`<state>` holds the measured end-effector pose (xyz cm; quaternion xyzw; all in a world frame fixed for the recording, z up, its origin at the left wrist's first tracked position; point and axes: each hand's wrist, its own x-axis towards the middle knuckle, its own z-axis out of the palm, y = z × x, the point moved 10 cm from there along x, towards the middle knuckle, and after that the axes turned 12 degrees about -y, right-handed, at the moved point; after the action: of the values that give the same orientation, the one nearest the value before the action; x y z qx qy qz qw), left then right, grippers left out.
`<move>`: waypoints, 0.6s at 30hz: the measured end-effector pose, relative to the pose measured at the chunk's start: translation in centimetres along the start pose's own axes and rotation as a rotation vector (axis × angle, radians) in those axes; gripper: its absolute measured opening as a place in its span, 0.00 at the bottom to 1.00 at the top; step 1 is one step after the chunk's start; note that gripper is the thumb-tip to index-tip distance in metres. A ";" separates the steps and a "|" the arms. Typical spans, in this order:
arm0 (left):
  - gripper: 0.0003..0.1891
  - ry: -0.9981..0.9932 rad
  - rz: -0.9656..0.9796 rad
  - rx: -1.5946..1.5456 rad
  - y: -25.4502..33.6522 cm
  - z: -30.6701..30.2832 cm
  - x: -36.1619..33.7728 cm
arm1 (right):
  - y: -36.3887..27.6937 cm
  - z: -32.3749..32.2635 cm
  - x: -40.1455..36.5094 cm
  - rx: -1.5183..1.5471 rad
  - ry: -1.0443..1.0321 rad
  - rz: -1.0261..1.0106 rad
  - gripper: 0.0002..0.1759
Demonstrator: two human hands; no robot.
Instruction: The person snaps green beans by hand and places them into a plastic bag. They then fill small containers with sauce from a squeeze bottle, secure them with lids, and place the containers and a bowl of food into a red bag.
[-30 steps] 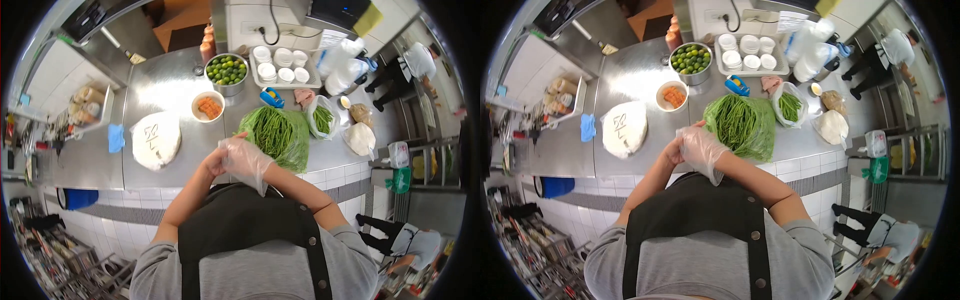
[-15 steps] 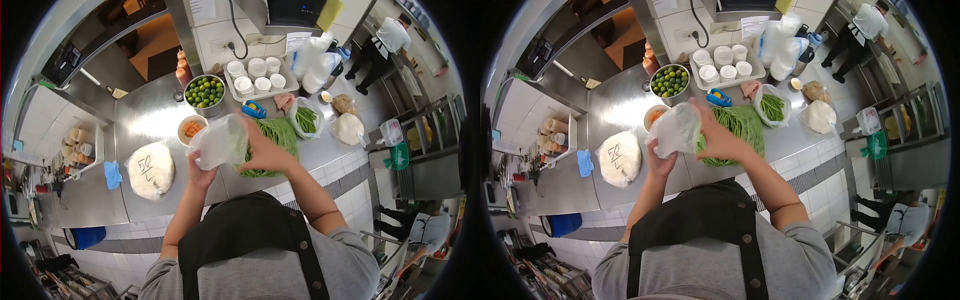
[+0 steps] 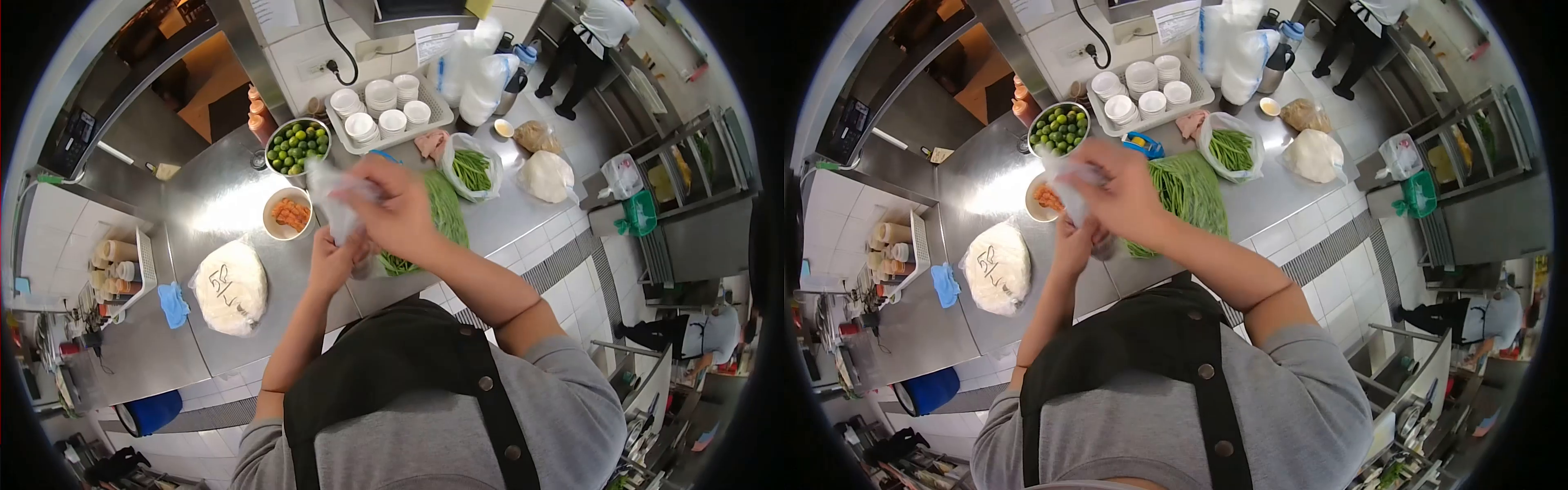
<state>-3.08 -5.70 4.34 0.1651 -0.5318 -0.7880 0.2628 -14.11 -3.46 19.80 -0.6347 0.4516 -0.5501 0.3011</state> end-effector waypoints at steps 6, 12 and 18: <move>0.13 0.305 -0.168 0.477 -1.5 -7.0 -1.9 | -2.1 4.5 -4.2 -0.501 -0.291 -0.361 0.13; 0.16 -0.170 -0.551 0.626 -1.7 -2.1 -2.5 | 6.7 5.9 -6.4 -0.743 -0.756 -0.080 0.10; 0.15 -0.238 -0.299 0.602 3.5 -0.1 -1.9 | 6.5 1.1 -6.3 -0.648 -0.679 -0.104 0.10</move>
<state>-0.67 -5.67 7.48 0.2180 -0.7370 -0.6395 0.0205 -14.52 -0.58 11.20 -0.8618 0.4436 -0.1562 0.1902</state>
